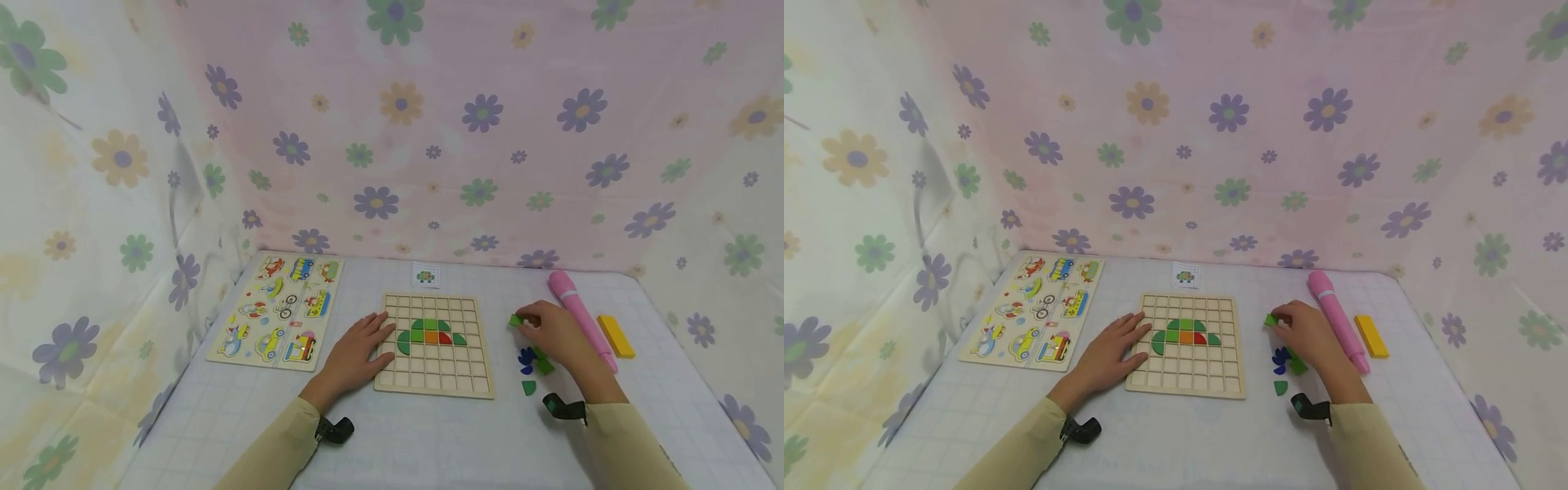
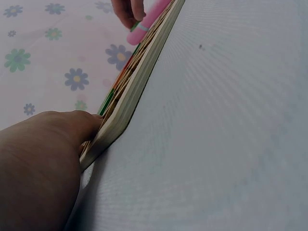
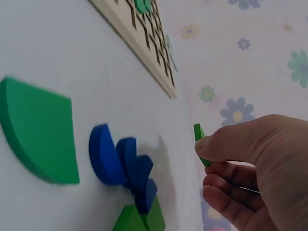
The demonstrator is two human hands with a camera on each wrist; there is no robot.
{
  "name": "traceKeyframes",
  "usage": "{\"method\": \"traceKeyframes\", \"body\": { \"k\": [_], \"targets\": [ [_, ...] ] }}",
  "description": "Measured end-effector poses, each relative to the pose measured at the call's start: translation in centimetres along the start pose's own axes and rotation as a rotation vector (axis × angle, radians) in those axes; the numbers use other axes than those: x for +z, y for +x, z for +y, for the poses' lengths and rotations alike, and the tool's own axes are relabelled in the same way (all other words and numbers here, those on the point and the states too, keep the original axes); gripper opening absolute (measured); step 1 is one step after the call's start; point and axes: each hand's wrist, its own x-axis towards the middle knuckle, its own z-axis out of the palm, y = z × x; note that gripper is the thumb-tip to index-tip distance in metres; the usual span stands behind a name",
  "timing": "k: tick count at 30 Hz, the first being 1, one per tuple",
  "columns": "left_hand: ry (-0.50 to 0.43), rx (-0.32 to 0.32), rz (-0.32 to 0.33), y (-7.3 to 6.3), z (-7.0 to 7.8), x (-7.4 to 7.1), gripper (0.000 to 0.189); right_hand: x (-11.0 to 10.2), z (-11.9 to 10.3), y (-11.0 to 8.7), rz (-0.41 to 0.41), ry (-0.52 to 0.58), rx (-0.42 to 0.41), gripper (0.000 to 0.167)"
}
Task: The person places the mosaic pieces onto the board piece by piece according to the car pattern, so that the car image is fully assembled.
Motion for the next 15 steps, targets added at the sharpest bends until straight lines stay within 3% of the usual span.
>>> {"method": "traceKeyframes", "body": {
  "k": [15],
  "targets": [
    [-0.002,0.0,0.001,0.0,-0.1,0.1,0.062,0.0,-3.8,-0.6,0.114,-0.031,-0.146,0.026]
  ]
}}
